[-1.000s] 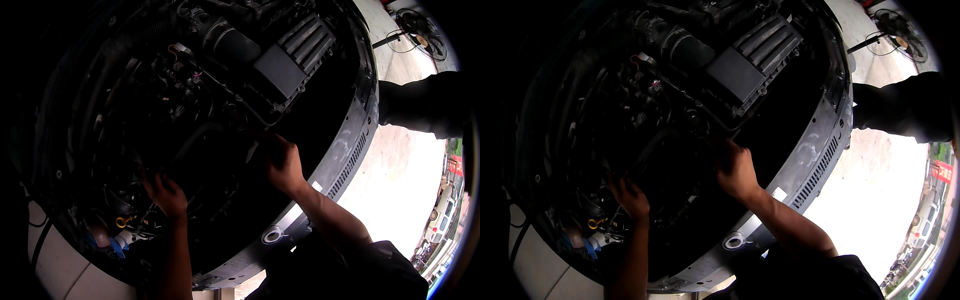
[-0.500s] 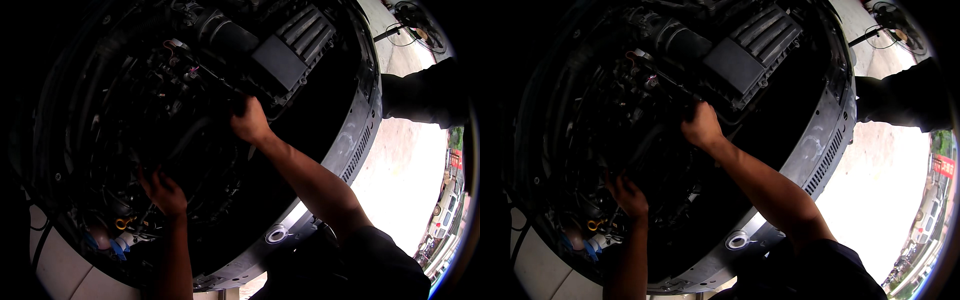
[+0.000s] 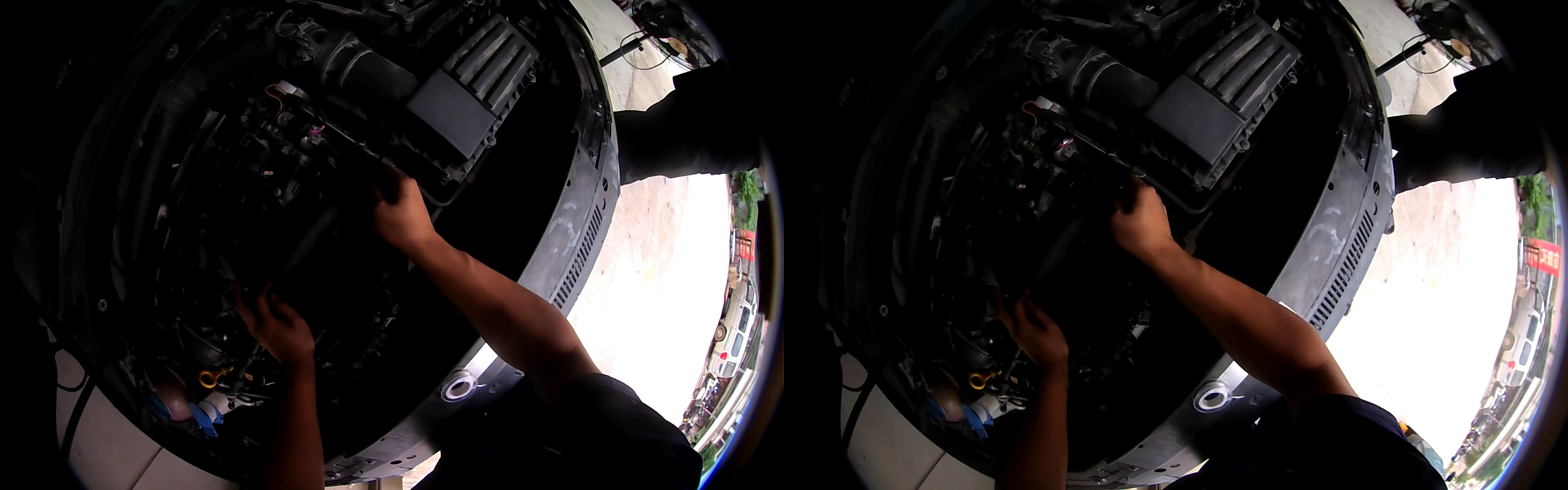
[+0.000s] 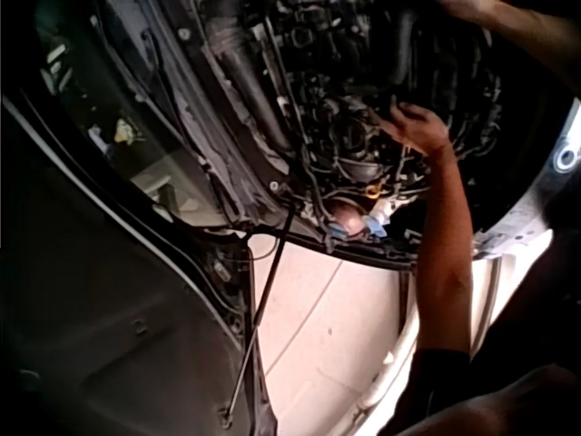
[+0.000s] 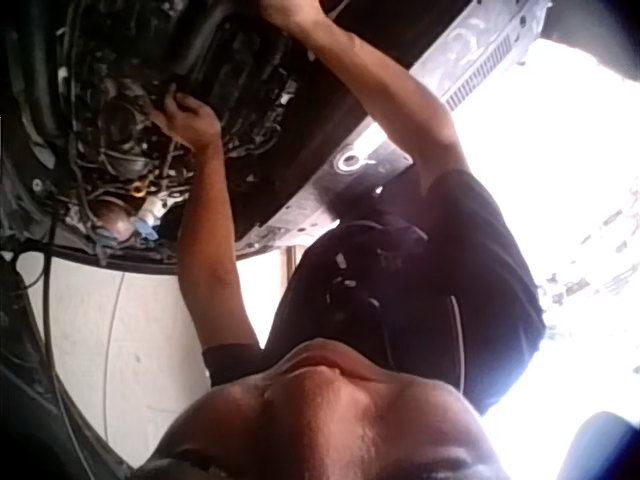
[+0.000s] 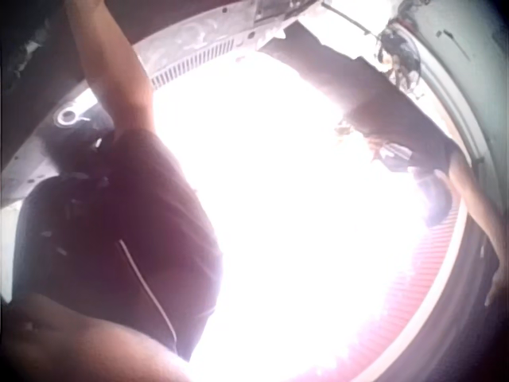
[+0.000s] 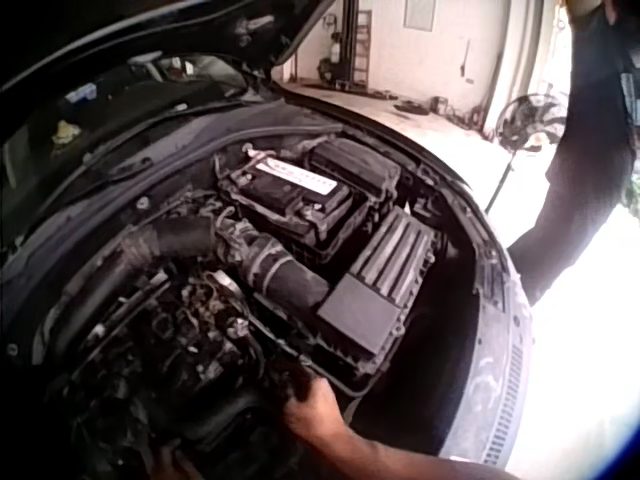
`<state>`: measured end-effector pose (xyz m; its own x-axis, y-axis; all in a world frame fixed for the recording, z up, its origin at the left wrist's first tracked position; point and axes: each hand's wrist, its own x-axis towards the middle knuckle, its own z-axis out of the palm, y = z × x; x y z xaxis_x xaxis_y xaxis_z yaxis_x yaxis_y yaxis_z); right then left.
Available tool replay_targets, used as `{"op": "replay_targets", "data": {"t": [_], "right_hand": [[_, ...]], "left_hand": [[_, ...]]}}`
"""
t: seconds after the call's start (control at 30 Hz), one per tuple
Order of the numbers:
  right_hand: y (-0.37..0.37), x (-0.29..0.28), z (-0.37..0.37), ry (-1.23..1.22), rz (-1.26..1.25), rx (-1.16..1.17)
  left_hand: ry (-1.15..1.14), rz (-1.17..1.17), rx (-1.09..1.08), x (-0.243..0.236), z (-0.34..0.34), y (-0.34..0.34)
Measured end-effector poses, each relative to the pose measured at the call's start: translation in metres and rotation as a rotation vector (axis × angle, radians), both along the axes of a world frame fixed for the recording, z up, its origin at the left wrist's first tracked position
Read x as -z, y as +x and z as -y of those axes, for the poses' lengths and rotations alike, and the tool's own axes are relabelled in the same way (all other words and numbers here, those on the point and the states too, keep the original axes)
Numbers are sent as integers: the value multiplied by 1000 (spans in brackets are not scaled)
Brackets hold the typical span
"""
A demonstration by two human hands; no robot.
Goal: The person works on a car engine by using a wrench to tighten or loosen components while holding a black hose with their other hand.
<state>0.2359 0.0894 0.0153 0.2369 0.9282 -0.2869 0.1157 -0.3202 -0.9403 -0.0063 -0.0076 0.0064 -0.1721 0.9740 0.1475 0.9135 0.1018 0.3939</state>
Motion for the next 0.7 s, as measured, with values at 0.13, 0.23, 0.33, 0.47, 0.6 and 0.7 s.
{"op": "replay_targets", "data": {"t": [0.13,0.23,0.33,0.47,0.6,0.7], "right_hand": [[9,-10,-3,-31,22,-90],[19,-15,-12,-29,169,-244],[22,-24,-35,-205,786,-588],[33,-35,-44,-326,800,-746],[60,-27,-15,-27,464,-443],[61,-24,2,-105,864,-410]], "left_hand": [[43,-47,3,4,1,-5],[35,-46,11,3,2,-1],[31,123,-10,1,0,6],[43,23,8,0,0,6],[46,-9,-2,-1,1,1],[28,-2,-7,-5,-1,6]]}}
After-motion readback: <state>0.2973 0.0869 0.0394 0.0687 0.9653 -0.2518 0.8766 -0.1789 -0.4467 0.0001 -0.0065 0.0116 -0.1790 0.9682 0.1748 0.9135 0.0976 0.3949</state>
